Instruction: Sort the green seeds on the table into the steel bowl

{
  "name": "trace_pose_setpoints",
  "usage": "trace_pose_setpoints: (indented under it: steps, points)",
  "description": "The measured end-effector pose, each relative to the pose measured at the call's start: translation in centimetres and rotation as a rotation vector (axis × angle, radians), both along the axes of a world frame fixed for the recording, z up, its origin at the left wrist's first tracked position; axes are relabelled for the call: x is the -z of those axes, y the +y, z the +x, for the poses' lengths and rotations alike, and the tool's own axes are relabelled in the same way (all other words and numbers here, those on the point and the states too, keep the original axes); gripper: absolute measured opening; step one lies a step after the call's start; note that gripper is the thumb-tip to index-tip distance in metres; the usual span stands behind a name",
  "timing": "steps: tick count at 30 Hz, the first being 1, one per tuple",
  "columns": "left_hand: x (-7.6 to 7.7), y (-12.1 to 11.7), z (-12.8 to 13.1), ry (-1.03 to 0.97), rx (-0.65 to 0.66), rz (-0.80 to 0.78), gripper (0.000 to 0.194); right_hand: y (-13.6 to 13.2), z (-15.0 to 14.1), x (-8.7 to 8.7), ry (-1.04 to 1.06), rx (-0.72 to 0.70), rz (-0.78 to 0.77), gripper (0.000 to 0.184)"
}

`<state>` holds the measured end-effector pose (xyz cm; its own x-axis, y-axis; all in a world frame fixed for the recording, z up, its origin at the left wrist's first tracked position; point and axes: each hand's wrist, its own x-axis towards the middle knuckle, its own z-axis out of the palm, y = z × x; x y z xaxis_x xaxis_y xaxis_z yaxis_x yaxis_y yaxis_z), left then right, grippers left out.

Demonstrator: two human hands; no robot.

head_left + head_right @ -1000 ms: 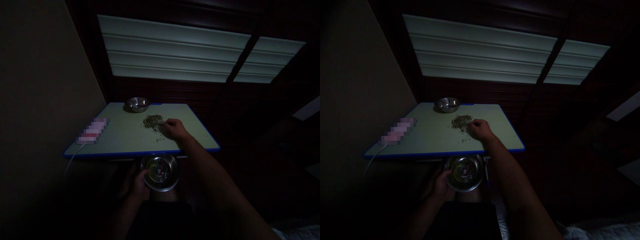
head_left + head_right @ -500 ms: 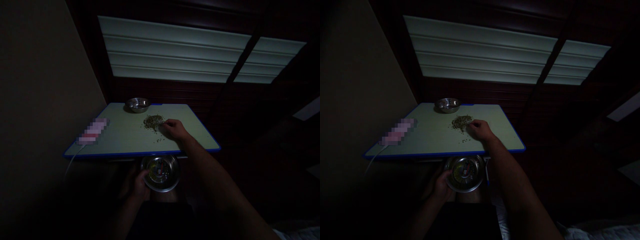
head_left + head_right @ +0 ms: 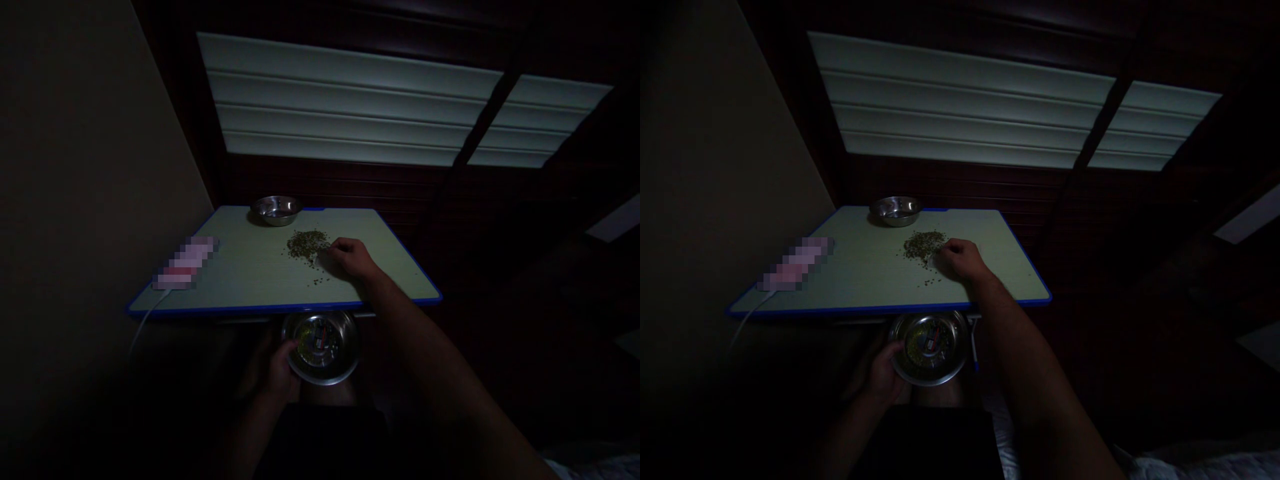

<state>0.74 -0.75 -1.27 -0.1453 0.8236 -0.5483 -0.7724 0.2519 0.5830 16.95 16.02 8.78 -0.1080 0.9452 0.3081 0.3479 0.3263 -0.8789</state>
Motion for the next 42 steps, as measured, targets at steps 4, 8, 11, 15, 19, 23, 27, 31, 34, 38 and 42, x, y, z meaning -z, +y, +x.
trace_pose_setpoints:
  steps: [4, 8, 11, 15, 19, 23, 27, 31, 34, 38, 42]
  points:
    - [0.13, -0.07, -0.07, 0.001, -0.002, 0.042, 0.024, 0.11, -0.01, 0.04, 0.006, -0.002, 0.01, 0.013]
    - [-0.03, -0.06, -0.03, 0.013, 0.008, 0.02, 0.019, 0.06, 0.0, 0.06, 0.006, -0.022, 0.0, 0.015]
    - [-0.2, -0.01, 0.07, 0.016, -0.018, 0.008, 0.019, -0.07, 0.04, -0.04, 0.017, -0.04, -0.029, 0.015]
    - [-0.38, -0.04, 0.1, 0.008, 0.001, -0.021, 0.017, -0.2, 0.02, -0.22, 0.057, -0.057, -0.084, 0.014]
    - [-0.3, -0.08, 0.1, -0.001, -0.004, 0.004, 0.019, -0.22, -0.08, -0.25, 0.078, -0.059, -0.07, 0.015]
    - [0.0, -0.04, 0.11, 0.008, -0.014, 0.05, 0.021, -0.21, -0.02, -0.16, 0.068, -0.087, -0.108, 0.015]
    - [0.21, -0.05, 0.05, 0.009, 0.004, 0.009, 0.019, -0.16, 0.08, -0.05, 0.076, -0.072, -0.113, 0.018]
    - [0.23, -0.04, -0.01, -0.001, 0.004, -0.025, 0.018, -0.08, 0.03, 0.11, 0.053, -0.056, -0.089, 0.019]
    - [0.12, 0.01, 0.02, -0.018, 0.002, -0.004, 0.021, 0.02, 0.02, 0.23, 0.016, -0.047, -0.075, 0.017]
    - [-0.14, 0.04, 0.16, -0.036, -0.008, 0.011, 0.022, 0.2, 0.14, 0.38, -0.014, -0.002, -0.033, 0.017]
    - [-0.05, 0.04, 0.17, -0.018, -0.013, 0.0, 0.019, 0.33, 0.19, 0.5, -0.021, 0.019, 0.018, 0.019]
